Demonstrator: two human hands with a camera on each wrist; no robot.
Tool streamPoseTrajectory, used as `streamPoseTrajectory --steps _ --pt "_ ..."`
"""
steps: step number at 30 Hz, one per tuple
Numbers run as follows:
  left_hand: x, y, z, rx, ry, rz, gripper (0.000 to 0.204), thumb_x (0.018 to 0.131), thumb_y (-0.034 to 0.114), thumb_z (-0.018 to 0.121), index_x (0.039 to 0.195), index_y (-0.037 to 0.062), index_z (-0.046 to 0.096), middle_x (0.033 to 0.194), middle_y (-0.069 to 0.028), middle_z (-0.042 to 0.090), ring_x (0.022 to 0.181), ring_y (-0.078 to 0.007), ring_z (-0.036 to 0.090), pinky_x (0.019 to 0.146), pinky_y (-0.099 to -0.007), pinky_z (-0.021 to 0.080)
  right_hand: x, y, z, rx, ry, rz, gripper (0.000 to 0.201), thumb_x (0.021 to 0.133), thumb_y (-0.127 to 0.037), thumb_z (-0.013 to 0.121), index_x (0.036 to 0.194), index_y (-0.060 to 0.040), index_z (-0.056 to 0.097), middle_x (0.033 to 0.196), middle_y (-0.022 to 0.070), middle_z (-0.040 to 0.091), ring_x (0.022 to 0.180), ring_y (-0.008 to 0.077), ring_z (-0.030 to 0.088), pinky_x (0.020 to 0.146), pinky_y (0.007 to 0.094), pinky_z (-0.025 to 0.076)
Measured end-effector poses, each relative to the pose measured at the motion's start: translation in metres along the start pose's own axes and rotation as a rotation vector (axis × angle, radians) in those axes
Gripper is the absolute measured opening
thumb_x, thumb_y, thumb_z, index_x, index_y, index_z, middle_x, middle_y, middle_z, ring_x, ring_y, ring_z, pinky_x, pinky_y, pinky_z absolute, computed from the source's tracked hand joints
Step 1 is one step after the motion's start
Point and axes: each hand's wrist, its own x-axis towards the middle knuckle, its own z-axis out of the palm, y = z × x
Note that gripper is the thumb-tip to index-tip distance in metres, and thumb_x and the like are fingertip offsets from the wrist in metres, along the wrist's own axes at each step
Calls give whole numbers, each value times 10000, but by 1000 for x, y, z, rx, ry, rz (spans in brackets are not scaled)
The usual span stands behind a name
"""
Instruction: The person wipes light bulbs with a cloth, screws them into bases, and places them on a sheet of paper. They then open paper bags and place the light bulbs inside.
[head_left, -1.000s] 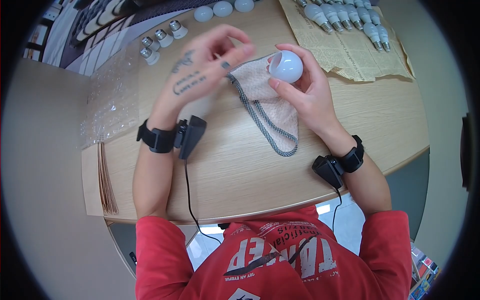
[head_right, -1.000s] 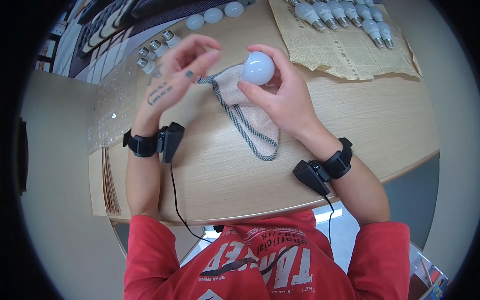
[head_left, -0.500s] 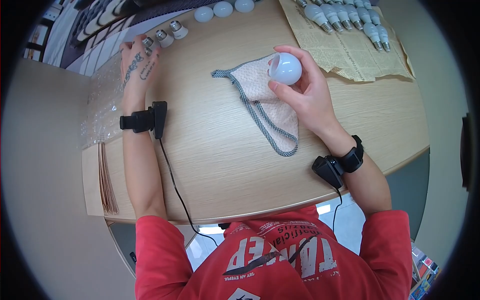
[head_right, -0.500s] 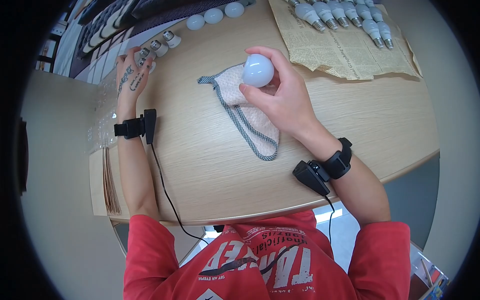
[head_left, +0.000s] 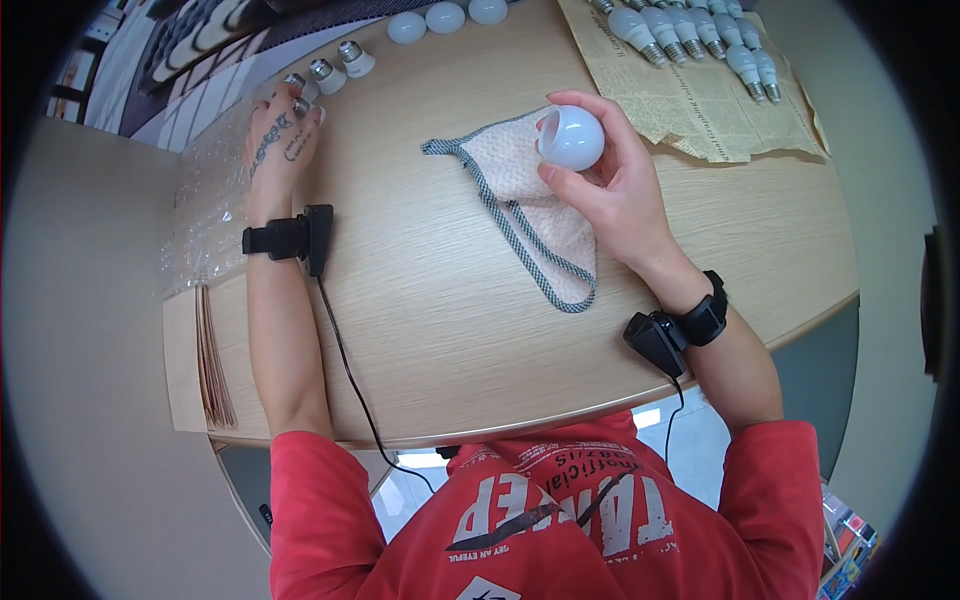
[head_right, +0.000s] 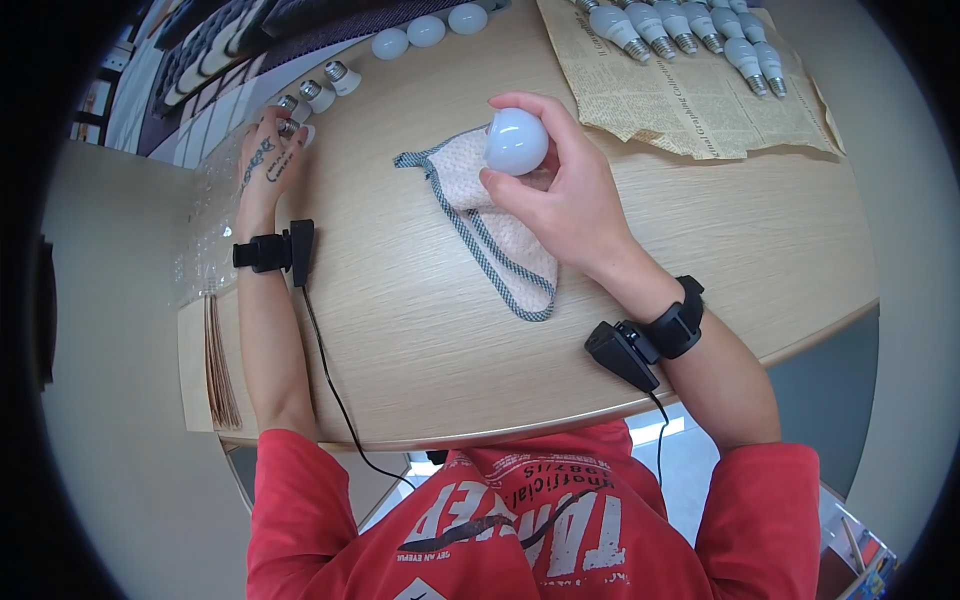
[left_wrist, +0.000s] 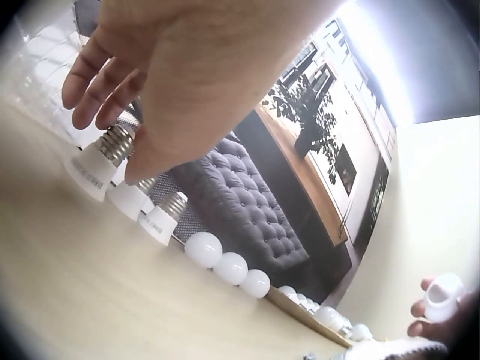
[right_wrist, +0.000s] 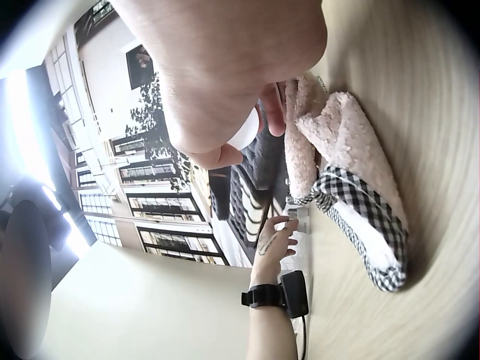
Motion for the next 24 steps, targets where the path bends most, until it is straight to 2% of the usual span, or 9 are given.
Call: streamPoseTrajectory --steps 4,7,10,13,16,19,24 --pt "3 0 4 -26 -29 -16 347 890 309 646 1145 88 566 1107 -216 633 1034 -402 631 859 -475 497 0 -1 0 -1 0 3 499 815 -119 713 1278 -75 534 1075 60 603 958 137 616 835 278 510" --pt "1 6 2 17 -8 -8 378 886 352 666 1096 55 563 923 -212 688 895 -376 669 806 -450 496 0 -2 0 1 -3 13 499 816 -122 714 1278 -75 533 1073 61 602 955 137 616 833 279 509" --pt "0 14 -2 31 -114 -69 420 879 393 664 1090 47 553 927 -211 686 910 -382 663 801 -445 493 0 -2 1 1 -3 18 499 818 -127 714 1280 -76 532 1071 61 601 954 138 616 834 280 509" --pt "-1 16 0 41 -131 -73 425 876 405 662 1098 54 570 936 -202 693 915 -386 663 808 -438 495 -1 -3 0 -3 -4 23 500 819 -131 715 1282 -78 531 1073 62 600 956 140 616 835 281 510" --pt "-1 14 4 11 -120 -1 398 879 404 652 1082 65 602 944 -193 698 912 -385 666 809 -432 497 -1 -1 1 -1 -2 15 503 819 -135 717 1282 -78 531 1081 66 600 960 143 617 836 282 511" --pt "-3 26 -5 -20 -149 -27 364 882 385 641 1070 73 631 955 -183 702 911 -367 672 810 -418 499 0 0 1 -8 -4 2 505 818 -137 719 1283 -78 531 1090 72 600 965 146 618 839 284 511" --pt "-4 46 -13 -241 -98 116 374 884 413 641 1043 74 652 845 -105 672 784 -240 644 728 -358 496 0 -1 0 -12 -10 9 506 816 -136 719 1284 -79 535 1092 72 603 960 144 620 838 283 512"
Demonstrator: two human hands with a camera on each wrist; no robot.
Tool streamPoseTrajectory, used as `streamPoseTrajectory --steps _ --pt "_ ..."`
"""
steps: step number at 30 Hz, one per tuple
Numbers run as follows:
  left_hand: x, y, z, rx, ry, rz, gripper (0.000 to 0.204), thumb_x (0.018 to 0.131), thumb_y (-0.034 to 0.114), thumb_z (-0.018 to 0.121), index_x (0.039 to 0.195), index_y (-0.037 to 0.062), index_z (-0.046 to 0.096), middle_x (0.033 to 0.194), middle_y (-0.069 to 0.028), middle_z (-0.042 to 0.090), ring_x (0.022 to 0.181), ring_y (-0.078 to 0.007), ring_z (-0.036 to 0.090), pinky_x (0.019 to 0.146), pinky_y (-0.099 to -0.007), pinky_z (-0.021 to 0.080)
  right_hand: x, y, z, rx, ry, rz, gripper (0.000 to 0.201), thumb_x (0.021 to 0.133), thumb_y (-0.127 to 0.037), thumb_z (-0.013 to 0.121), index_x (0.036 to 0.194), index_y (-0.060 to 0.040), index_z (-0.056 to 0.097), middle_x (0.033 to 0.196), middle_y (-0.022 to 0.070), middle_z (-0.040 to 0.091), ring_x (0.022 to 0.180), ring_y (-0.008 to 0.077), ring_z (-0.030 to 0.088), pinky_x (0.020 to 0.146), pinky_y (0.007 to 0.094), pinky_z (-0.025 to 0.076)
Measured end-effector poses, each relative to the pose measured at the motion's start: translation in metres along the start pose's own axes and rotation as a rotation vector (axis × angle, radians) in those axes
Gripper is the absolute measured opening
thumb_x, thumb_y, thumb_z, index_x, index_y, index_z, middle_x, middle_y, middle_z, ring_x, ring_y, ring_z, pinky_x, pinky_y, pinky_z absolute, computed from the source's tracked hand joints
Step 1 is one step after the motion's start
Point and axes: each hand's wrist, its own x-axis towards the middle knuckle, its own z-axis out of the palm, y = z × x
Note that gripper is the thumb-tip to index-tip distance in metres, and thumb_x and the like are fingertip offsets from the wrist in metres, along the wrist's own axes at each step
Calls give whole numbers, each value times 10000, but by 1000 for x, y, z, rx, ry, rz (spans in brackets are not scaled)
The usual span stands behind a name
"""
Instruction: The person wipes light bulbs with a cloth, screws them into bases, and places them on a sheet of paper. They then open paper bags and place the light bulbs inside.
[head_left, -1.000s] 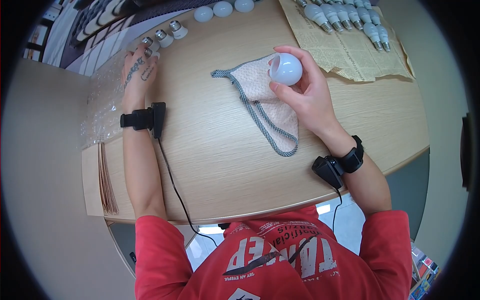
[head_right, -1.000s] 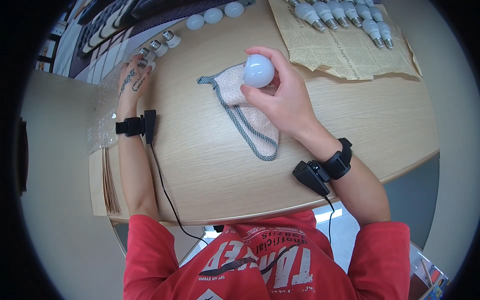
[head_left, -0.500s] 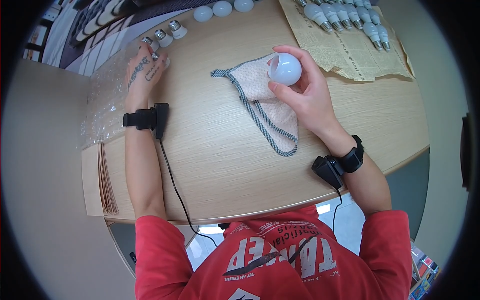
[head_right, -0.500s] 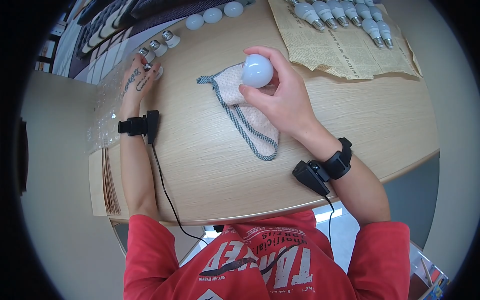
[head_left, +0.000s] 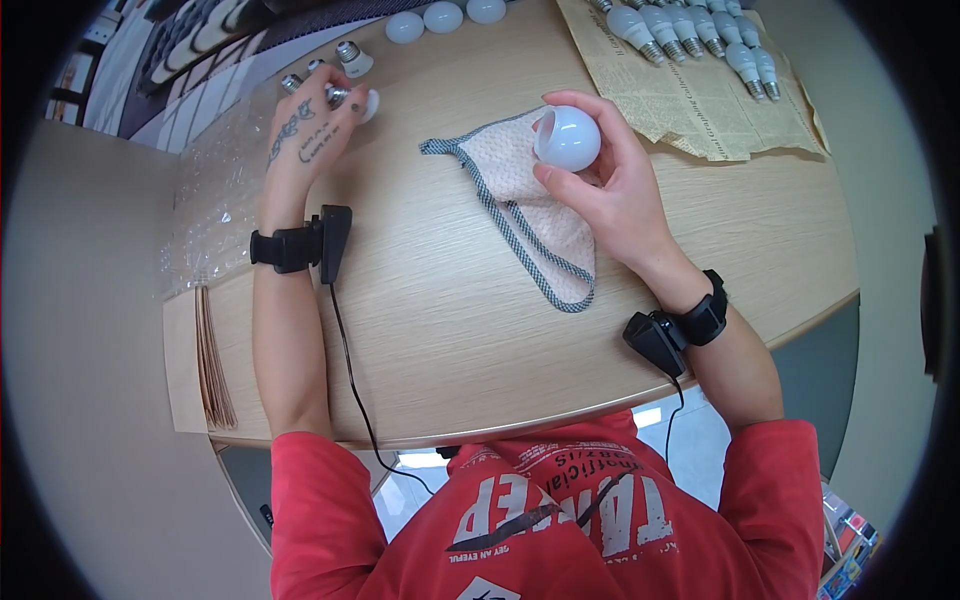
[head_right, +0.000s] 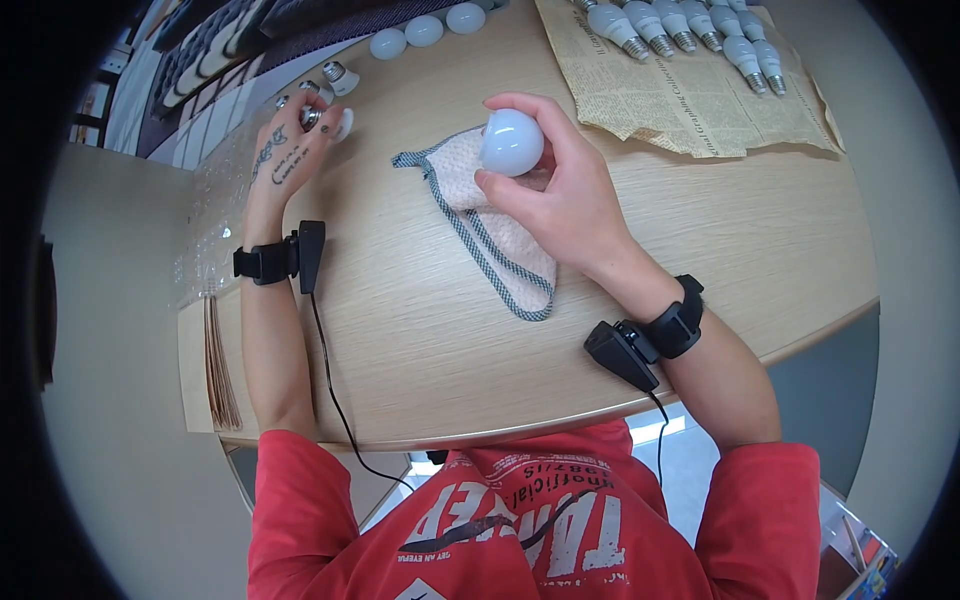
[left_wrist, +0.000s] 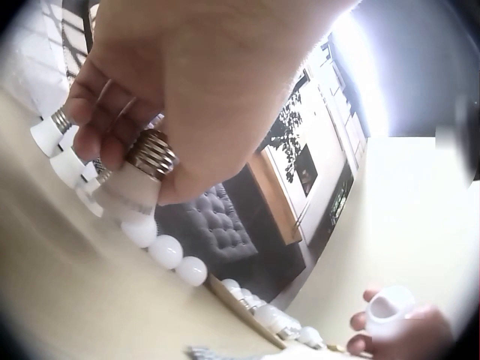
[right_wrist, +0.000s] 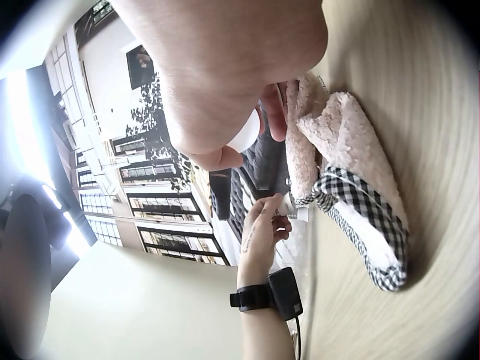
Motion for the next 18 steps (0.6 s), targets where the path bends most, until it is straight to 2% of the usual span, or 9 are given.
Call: streamPoseTrajectory --steps 4,7,11,18 --pt "-7 23 7 -229 -42 155 344 899 412 656 1008 85 662 784 -26 632 684 -128 574 636 -282 456 0 -2 1 33 8 0 527 817 -125 715 1309 -87 530 1065 60 606 933 131 619 822 274 512" --pt "-16 47 9 -382 -83 225 278 917 350 668 988 82 654 788 -2 637 655 -80 542 596 -239 418 1 -3 0 19 -10 1 547 819 -110 709 1333 -93 521 1032 47 608 908 118 614 807 266 511" --pt "-29 77 3 -476 -184 242 234 929 299 676 949 71 626 767 12 624 631 -49 504 568 -214 387 0 -6 -1 -3 -34 -6 548 829 -95 699 1346 -88 515 1005 40 609 892 103 606 797 260 511" --pt "-42 99 10 -793 -293 204 244 968 300 637 979 63 581 743 29 591 623 -33 499 554 -176 375 -2 -12 1 104 -60 11 547 907 -175 699 1385 -65 457 1054 67 607 944 121 611 834 274 514"
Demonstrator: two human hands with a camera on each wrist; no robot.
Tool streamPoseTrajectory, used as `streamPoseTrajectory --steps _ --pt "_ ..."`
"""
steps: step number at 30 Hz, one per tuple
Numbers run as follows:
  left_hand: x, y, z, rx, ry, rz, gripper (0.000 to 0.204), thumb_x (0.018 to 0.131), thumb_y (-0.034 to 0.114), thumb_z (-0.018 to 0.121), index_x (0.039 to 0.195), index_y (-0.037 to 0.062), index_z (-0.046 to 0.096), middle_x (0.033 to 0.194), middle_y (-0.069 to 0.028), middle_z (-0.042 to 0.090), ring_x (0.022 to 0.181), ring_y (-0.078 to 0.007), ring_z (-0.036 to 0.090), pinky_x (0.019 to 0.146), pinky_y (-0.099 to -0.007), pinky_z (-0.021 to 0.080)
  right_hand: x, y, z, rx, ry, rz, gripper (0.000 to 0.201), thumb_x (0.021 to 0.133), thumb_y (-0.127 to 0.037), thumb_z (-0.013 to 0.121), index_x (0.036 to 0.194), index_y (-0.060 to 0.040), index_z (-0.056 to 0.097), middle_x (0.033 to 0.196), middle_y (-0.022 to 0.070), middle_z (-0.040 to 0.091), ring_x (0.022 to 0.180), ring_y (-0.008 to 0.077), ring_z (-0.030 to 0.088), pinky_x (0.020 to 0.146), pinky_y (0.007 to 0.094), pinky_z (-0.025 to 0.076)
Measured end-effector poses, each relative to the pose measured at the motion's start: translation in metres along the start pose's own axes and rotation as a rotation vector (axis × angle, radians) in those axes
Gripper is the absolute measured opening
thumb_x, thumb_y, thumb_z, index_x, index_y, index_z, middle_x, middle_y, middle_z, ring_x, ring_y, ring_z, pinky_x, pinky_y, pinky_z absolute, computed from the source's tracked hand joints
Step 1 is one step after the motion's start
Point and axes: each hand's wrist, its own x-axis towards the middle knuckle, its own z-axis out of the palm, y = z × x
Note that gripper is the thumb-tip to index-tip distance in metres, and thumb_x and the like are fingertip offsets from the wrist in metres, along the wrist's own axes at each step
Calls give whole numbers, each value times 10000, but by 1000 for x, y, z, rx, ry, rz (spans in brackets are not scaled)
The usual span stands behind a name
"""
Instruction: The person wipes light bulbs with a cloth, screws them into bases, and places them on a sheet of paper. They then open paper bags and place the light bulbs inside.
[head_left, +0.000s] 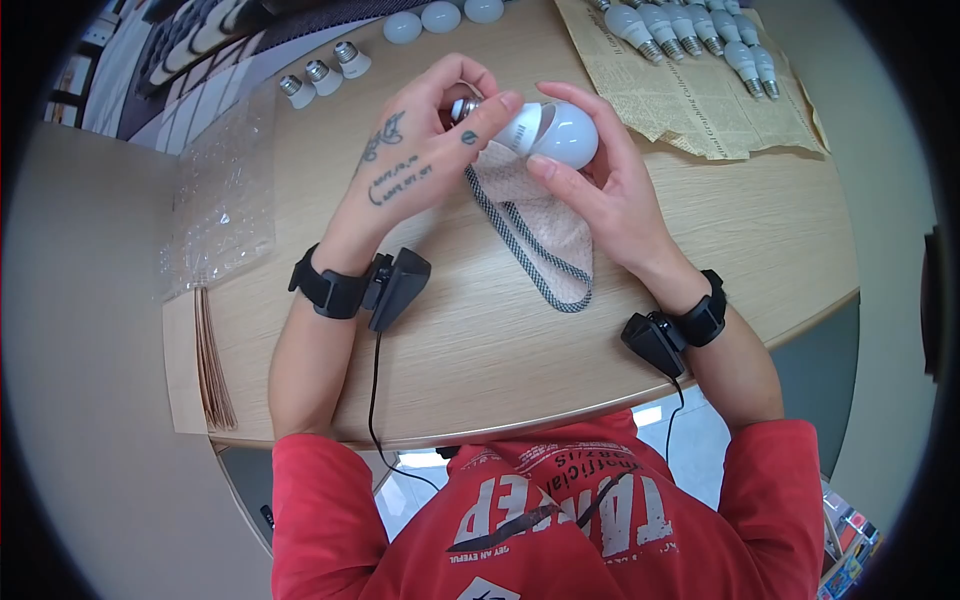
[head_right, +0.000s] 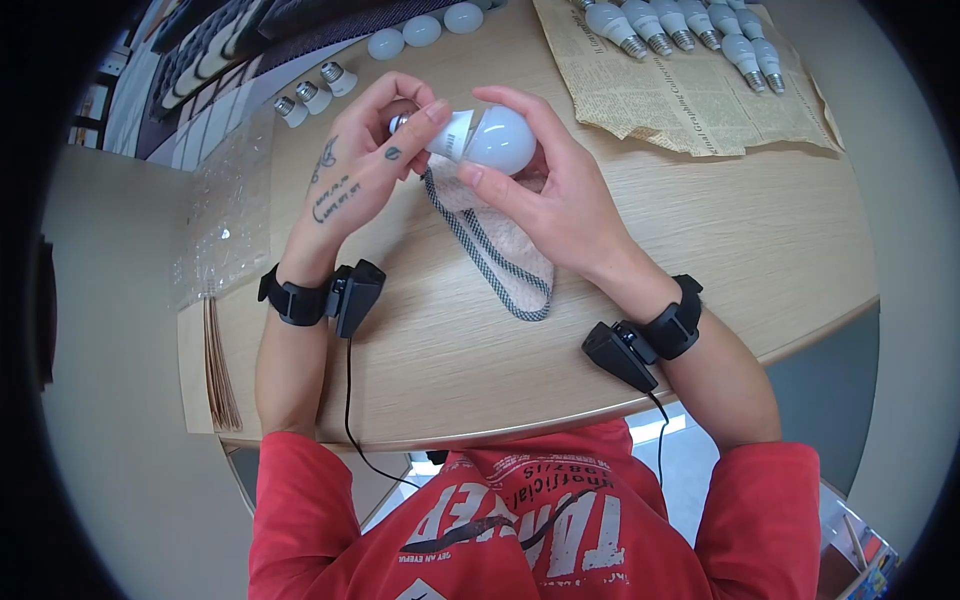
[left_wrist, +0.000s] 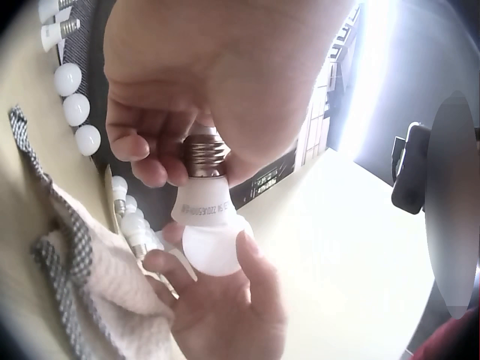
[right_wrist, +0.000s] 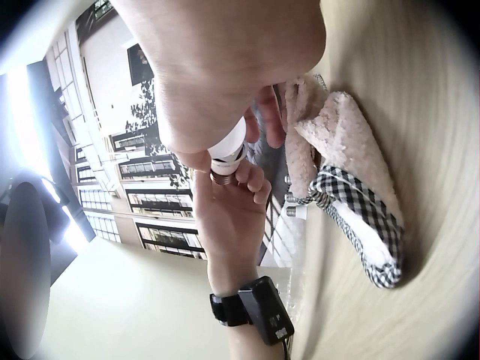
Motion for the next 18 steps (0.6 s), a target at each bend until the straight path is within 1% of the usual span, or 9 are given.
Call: streamPoseTrajectory --steps 5,8,11,14,18 --pt "-3 4 6 -76 -17 -54 248 993 321 598 994 74 574 717 38 564 619 -24 493 549 -178 374 0 -2 1 57 -30 10 565 932 -220 684 1404 -57 418 1083 74 601 993 125 599 867 281 503" --pt "-5 3 11 -80 -33 -82 249 1010 326 567 1003 77 577 719 39 552 624 -25 486 551 -175 371 -1 -2 -1 27 -42 19 558 938 -222 674 1401 -58 410 1091 74 598 1010 126 589 877 283 498" --pt "-8 5 16 -137 -28 -79 260 1016 334 552 1012 76 580 723 40 531 624 -25 464 542 -179 351 -1 -7 -3 80 -60 59 531 943 -221 663 1384 -57 416 1096 76 595 1009 127 586 872 279 494" --pt "-7 5 18 -195 -19 -56 274 1021 344 540 1019 73 583 730 39 517 621 -28 438 533 -188 331 -3 5 2 95 -78 -1 502 948 -228 651 1364 -58 427 1101 81 592 1003 130 587 865 278 492" --pt "-7 2 19 -163 -16 -31 283 1022 351 538 1021 71 584 725 40 506 616 -30 422 531 -194 319 -3 5 1 69 -80 -12 497 943 -233 655 1350 -57 432 1126 91 586 1003 136 590 852 285 501"
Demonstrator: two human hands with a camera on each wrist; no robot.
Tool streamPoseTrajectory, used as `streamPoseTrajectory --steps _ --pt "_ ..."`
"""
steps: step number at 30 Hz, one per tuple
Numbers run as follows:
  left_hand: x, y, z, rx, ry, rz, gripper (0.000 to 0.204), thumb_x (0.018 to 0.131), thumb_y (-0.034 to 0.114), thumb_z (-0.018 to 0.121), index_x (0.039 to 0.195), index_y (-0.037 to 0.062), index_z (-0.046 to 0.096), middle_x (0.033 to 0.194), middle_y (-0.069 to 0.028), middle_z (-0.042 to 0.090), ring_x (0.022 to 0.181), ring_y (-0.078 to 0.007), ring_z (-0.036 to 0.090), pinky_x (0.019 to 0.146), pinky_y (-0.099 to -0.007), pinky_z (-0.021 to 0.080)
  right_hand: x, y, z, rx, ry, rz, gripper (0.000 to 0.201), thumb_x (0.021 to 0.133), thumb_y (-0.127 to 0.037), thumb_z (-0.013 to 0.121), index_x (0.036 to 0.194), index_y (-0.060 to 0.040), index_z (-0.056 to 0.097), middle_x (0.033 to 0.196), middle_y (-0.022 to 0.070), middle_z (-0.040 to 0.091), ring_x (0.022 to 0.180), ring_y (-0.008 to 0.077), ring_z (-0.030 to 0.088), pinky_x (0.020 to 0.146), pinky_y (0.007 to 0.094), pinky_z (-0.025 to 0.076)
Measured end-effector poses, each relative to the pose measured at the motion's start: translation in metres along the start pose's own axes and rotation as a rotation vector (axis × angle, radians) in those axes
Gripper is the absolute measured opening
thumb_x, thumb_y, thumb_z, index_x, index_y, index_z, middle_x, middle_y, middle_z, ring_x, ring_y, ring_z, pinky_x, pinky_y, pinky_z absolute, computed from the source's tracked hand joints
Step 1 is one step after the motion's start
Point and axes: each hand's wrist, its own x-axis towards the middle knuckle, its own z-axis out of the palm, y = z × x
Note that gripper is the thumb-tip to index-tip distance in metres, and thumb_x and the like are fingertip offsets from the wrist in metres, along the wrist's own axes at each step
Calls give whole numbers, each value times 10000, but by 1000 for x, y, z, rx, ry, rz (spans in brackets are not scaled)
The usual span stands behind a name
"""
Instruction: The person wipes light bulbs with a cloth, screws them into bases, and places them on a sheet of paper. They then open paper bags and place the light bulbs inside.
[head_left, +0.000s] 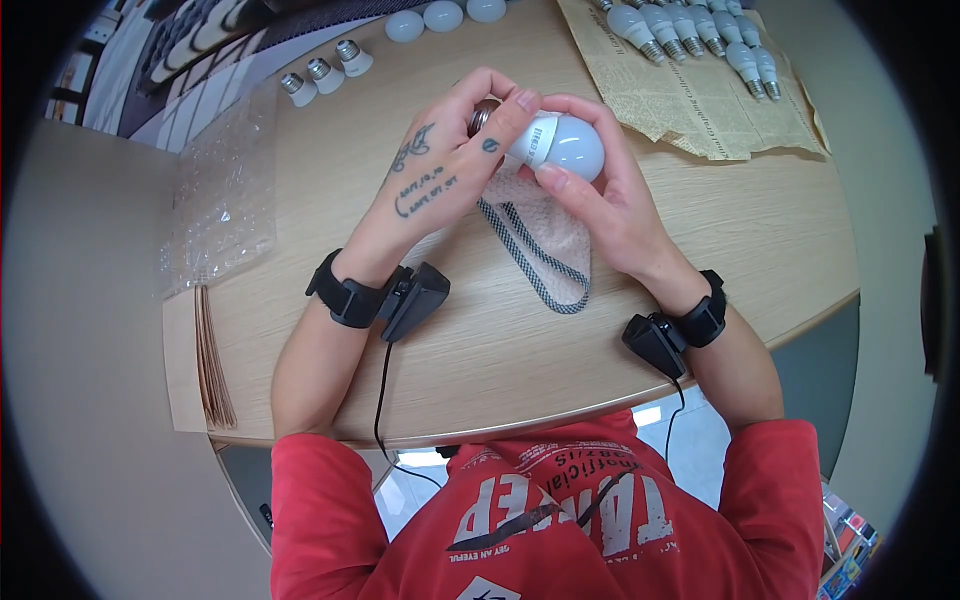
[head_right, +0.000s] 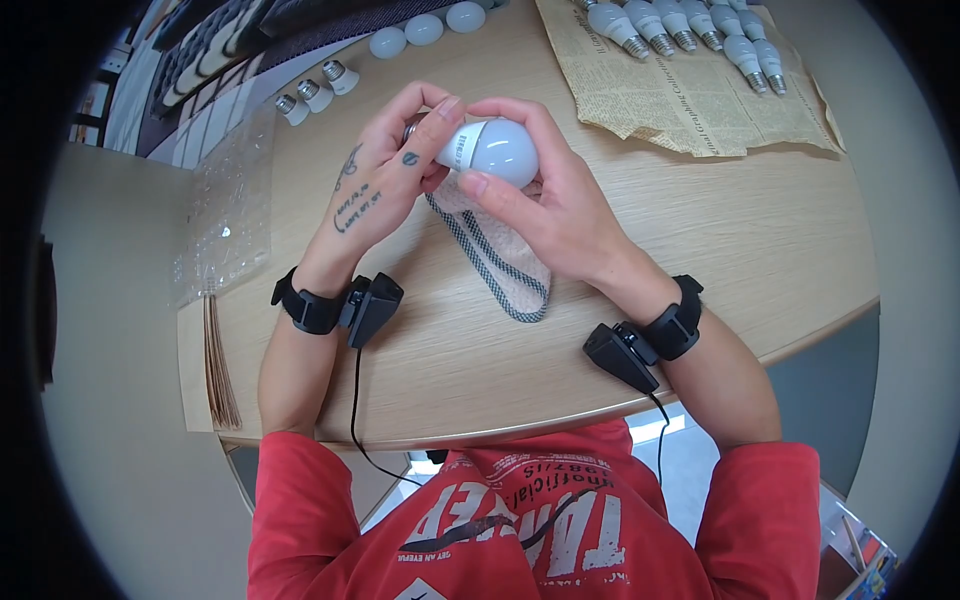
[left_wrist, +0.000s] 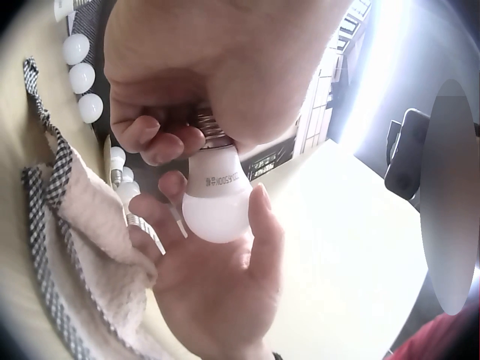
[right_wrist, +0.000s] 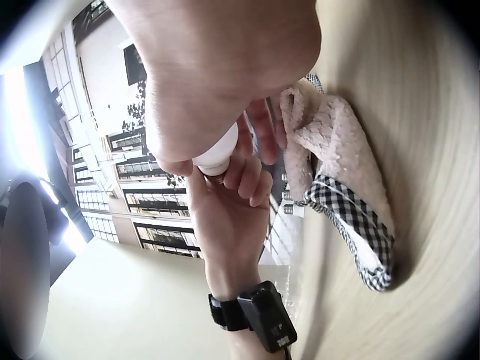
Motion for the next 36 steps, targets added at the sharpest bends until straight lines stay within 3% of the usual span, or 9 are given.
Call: streamPoseTrajectory --steps 8,14,17,23,32,35,36 --pt "-3 0 7 -11 8 -48 308 1026 366 523 1037 63 576 766 16 529 682 -44 453 588 -204 367 0 2 4 38 90 -8 522 899 -185 712 1327 -56 441 1085 81 598 949 122 617 801 260 524" --pt "-8 8 15 103 39 -13 359 1043 390 468 1044 45 567 812 -18 561 754 -88 499 675 -244 420 2 -1 0 -155 96 -107 522 809 -104 801 1236 -56 505 1086 66 611 950 130 648 780 251 545" --pt "-7 7 17 119 64 31 404 1023 422 474 1026 28 562 782 -95 624 701 -155 577 642 -299 458 3 -3 -4 -234 101 -91 472 810 -114 803 1188 -54 527 1092 67 621 967 136 653 787 264 552" --pt "-6 6 20 88 83 36 388 1021 392 488 994 10 554 763 -105 623 695 -170 582 644 -314 460 3 -3 -3 -242 117 -98 475 799 -157 822 1153 -51 523 1046 68 638 934 142 664 769 278 558" --pt "-4 1 19 90 102 7 375 1023 378 489 984 10 549 732 -80 602 655 -142 562 608 -301 445 7 1 -5 -349 115 -48 519 793 -262 833 1139 -39 518 1021 102 643 904 174 677 741 288 554" --pt "-7 7 17 17 57 -64 328 1053 364 450 948 62 521 762 17 479 701 -58 439 595 -232 385 7 1 -5 -316 109 -50 528 798 -251 829 1156 -41 502 1011 96 632 904 178 675 740 287 551" --pt "-6 6 16 -3 55 -59 344 1049 376 453 965 50 527 757 -1 513 683 -70 471 592 -239 399 7 1 -4 -306 119 -64 532 802 -238 824 1167 -40 491 1012 95 626 903 176 672 741 286 550"
